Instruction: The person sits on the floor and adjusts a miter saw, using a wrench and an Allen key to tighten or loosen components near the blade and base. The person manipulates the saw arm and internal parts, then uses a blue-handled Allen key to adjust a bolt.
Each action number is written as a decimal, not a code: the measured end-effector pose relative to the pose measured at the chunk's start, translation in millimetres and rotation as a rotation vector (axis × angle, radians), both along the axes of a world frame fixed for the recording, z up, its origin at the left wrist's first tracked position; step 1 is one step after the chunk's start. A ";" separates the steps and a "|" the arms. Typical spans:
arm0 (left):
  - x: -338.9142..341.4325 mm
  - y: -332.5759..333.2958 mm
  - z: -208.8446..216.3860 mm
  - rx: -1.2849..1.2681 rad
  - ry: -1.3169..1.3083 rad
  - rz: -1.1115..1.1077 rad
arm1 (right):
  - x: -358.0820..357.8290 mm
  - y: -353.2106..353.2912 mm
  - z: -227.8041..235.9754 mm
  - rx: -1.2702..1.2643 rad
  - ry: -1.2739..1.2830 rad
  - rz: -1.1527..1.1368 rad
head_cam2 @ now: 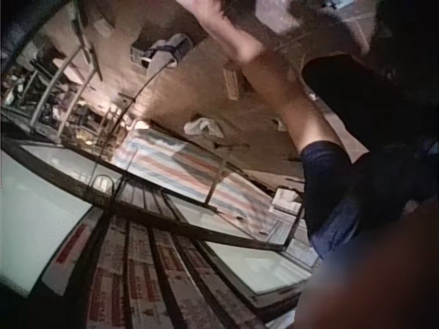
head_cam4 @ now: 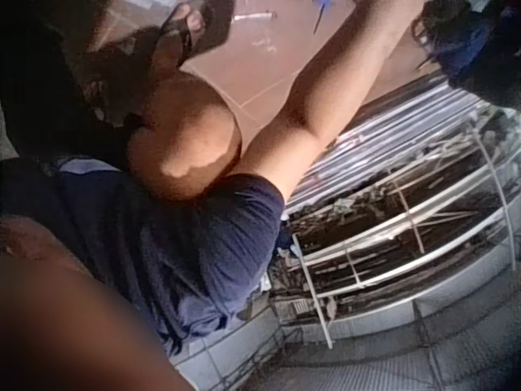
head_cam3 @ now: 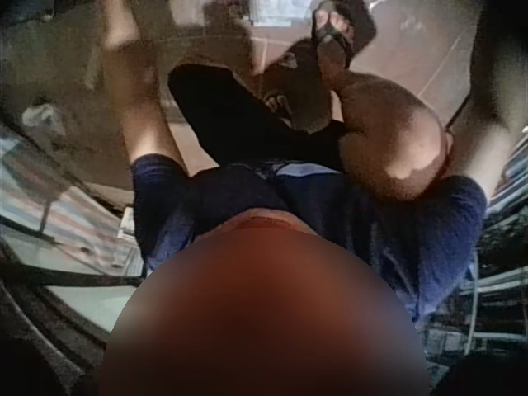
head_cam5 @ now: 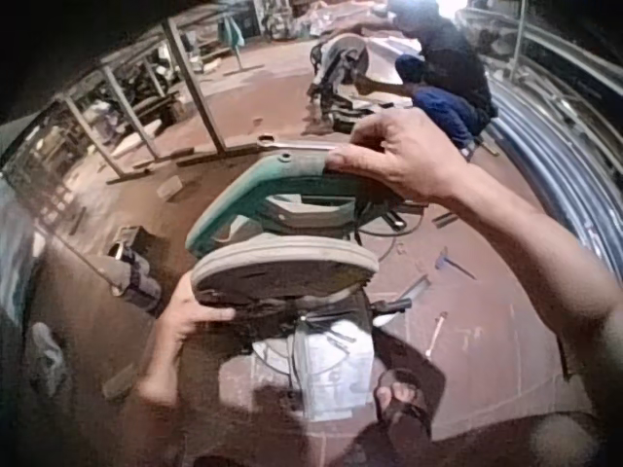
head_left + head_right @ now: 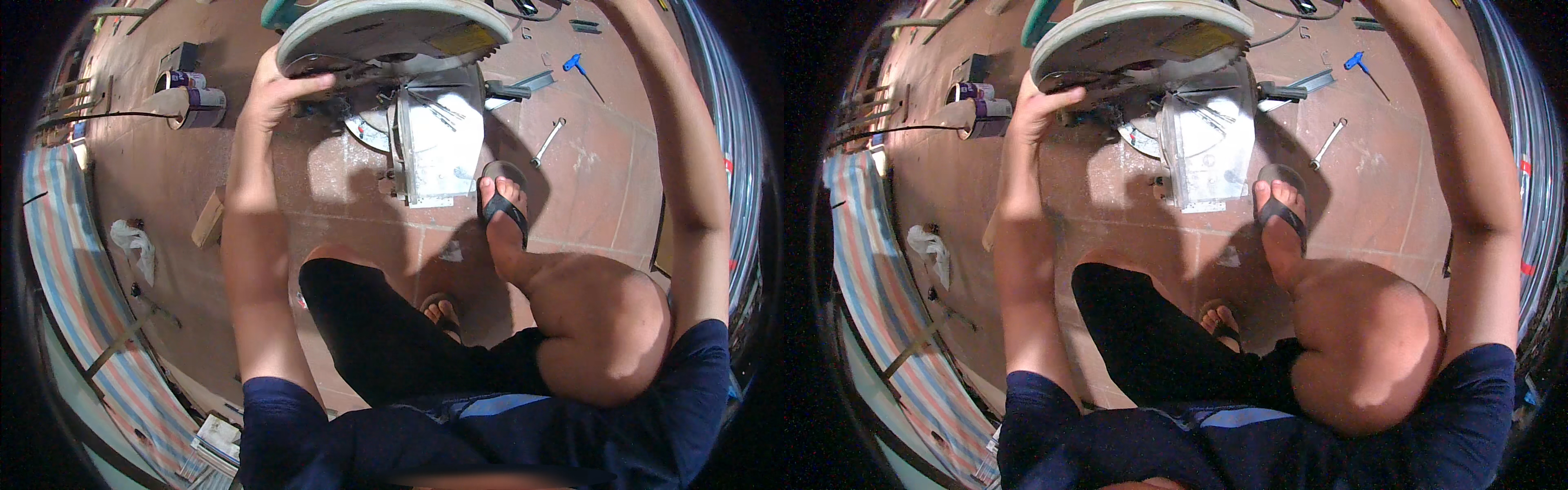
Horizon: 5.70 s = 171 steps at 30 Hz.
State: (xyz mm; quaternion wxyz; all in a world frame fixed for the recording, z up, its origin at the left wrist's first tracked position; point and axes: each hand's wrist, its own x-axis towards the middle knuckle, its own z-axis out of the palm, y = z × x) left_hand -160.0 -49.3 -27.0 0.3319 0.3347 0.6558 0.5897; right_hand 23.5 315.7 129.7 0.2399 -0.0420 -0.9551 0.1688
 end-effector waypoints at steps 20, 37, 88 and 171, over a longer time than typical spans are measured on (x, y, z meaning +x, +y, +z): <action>-5.9 41.7 33.8 -0.114 -0.327 0.336 | 12.9 -0.5 -4.5 0.015 0.005 -0.017; -1.8 23.0 18.7 -0.035 -0.202 0.536 | 10.8 14.0 -19.4 0.060 0.072 -0.037; -45.1 76.7 -8.0 -0.421 0.542 -0.145 | 37.8 78.2 -171.8 -0.318 0.022 0.052; -78.1 28.7 -33.6 -0.178 -0.001 0.241 | 227.7 -34.1 -239.7 -0.673 -0.431 -0.543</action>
